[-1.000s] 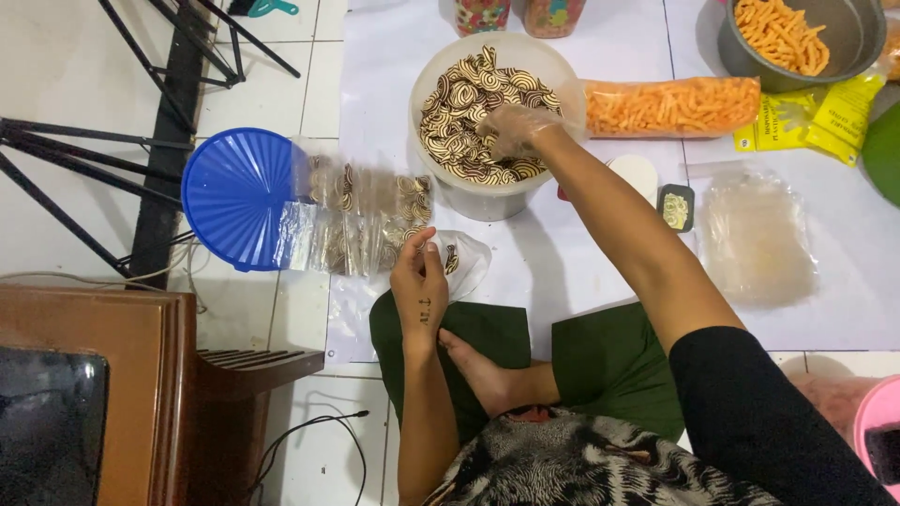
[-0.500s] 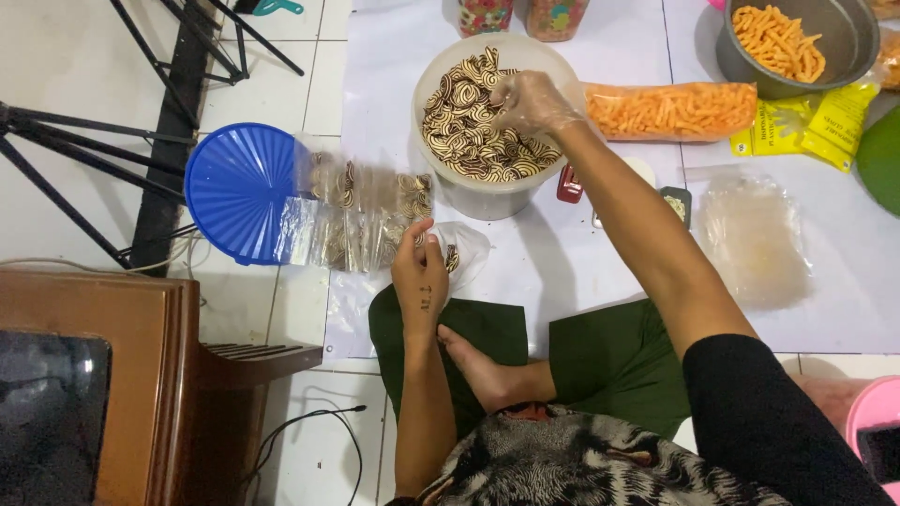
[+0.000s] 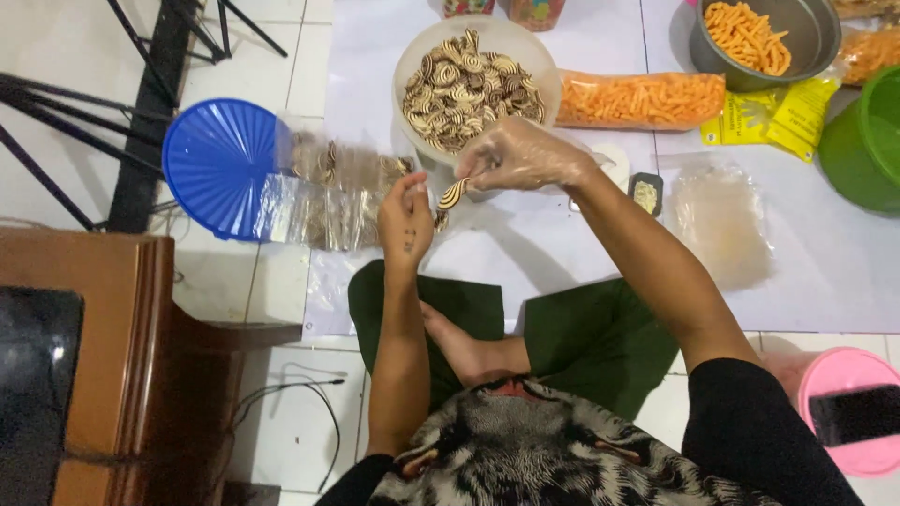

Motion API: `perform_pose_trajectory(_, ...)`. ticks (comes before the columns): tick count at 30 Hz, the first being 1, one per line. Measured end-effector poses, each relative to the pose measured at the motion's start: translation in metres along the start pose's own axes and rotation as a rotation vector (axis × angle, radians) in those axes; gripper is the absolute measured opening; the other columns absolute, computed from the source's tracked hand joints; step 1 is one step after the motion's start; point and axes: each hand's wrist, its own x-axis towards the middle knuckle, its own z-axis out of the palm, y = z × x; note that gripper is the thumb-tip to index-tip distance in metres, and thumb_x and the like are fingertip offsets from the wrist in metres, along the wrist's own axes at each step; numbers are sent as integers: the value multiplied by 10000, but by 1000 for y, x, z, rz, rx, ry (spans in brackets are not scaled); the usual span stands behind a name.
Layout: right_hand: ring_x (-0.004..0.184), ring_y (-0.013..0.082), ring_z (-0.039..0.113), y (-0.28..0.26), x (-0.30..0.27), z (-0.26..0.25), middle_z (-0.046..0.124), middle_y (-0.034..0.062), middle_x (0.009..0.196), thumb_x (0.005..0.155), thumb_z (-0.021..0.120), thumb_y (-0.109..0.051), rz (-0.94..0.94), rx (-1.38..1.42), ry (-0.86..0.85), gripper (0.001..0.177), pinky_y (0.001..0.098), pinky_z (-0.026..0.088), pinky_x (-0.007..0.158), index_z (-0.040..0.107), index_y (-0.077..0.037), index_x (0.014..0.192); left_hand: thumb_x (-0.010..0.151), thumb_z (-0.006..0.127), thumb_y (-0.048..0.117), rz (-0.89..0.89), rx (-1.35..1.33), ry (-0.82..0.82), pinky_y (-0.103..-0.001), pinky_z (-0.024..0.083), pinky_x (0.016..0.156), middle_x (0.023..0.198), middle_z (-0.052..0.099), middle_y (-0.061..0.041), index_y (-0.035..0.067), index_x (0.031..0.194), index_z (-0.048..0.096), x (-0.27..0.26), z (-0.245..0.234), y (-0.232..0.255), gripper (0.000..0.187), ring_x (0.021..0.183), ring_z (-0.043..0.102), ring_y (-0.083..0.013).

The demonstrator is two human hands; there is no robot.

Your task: Manually filling small plastic bags with spiral-shaped snacks while sitting on the floor.

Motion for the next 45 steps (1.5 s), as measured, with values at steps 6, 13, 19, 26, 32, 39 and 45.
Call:
perform_pose_trajectory(6, 1069, 423, 589, 7, -9, 41, 621, 192, 1128, 807, 806, -173, -275, -312, 322, 77, 502, 490, 890, 781, -125, 862, 1022, 543, 153, 124, -133, -50, -230, 337, 472, 433, 506, 22, 132, 1079, 775, -19, -10, 42, 239, 416, 441, -92)
perform_pose_trajectory(13, 1187, 493, 599, -41, -34, 47, 609, 281, 1305, 838, 754, -43, -198, -100, 250, 114, 591, 488, 1012, 760, -1, 944, 987, 563, 189, 81, -40, -28, -253, 392, 508, 448, 525, 35, 173, 1074, 762, -25, -13, 60, 218, 446, 511, -113)
perform_pose_trajectory(19, 1242, 571, 535, -64, -49, 48, 564, 317, 1369, 811, 745, -4, -301, -130, 312, 81, 628, 479, 1019, 752, 33, 884, 932, 608, 167, 45, -38, -23, -278, 439, 543, 478, 534, 33, 145, 1161, 719, -23, -9, 60, 256, 481, 585, -131)
perform_pose_trajectory(26, 1243, 594, 516, -23, -31, 65, 346, 329, 1549, 835, 842, -185, -115, -143, 336, 119, 645, 481, 1027, 815, -108, 921, 958, 518, 45, 1, -509, -179, -258, 567, 558, 744, 607, -34, 119, 1408, 544, -18, 2, 53, 457, 694, 675, -132)
perform_pose_trajectory(32, 800, 288, 696, -19, -35, 55, 761, 168, 1032, 806, 618, 29, -136, 42, 353, 293, 372, 551, 739, 788, -84, 1017, 956, 580, 136, 278, -648, -198, -204, 427, 582, 691, 534, -4, 36, 1481, 474, -25, -10, 51, 545, 653, 521, -64)
perform_pose_trajectory(39, 925, 367, 723, -53, -75, 22, 742, 239, 1092, 758, 589, 186, -489, 25, 450, 288, 415, 565, 759, 762, 24, 920, 929, 430, 804, -221, -741, -381, -631, 364, 1021, 1666, 119, -301, 98, 1657, 175, -25, 4, 7, 1046, 1413, 307, -556)
perform_pose_trajectory(45, 941, 266, 668, -32, -96, 18, 625, 224, 1366, 767, 731, 51, -360, -327, 612, 103, 348, 562, 850, 630, 54, 752, 1054, 593, 167, -30, -1389, -653, -443, 651, 837, 1200, 675, -142, 70, 1251, 581, -21, 31, -23, 220, 836, 684, -194)
